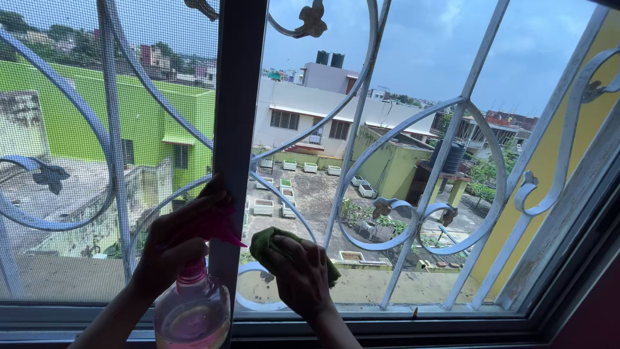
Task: The person cleans a window by spraying liquid from a bottle onto the glass and wiping it with a cloth.
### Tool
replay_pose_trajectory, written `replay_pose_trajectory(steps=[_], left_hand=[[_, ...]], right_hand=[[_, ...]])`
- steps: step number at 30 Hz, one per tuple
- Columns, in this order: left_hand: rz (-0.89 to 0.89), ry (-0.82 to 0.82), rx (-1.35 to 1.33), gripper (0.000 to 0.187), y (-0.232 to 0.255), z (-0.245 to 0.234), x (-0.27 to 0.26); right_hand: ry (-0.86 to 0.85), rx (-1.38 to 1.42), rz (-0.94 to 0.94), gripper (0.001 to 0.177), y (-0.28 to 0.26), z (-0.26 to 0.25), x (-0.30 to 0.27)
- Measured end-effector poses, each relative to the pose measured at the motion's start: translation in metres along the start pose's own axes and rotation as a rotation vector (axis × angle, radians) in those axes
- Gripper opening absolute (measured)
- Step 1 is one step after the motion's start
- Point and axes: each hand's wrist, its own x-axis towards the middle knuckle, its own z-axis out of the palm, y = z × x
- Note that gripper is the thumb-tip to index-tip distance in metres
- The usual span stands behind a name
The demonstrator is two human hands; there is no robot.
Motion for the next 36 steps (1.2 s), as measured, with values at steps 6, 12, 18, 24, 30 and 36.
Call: replay_pose_trajectory(steps=[6,12,18,24,30,36], left_hand=[[0.018,0.081,0.106,0.083,0.012,0.013,-0.015],[-0.252,0.375,0.314,0.077,-0.012,0.001,-0.045],[-0.266,0.438,0.267,0.053,-0.014,-0.012,-0.051],[-0.307,0.413,0.256,0.057,-0.009,-0.007,-0.050],[-0.311,0.302,0.093,0.060,-0.034,-0.006,-0.051],[-0.292,0.114,-0.075,0.064,-0.027,-0.002,-0.041]], right_hand=[[0.005,-0.071,-0.074,0.042,0.014,0.007,0.033],[0.031,-0.139,-0.104,0.035,0.009,0.009,0.029],[0.049,-0.139,-0.101,0.032,0.002,0.015,0.021],[0.008,-0.089,-0.079,0.026,-0.004,0.021,0.006],[-0.147,-0.018,-0.110,0.032,-0.007,0.015,-0.010],[-0.346,0.130,-0.059,0.037,-0.009,0.004,-0.014]])
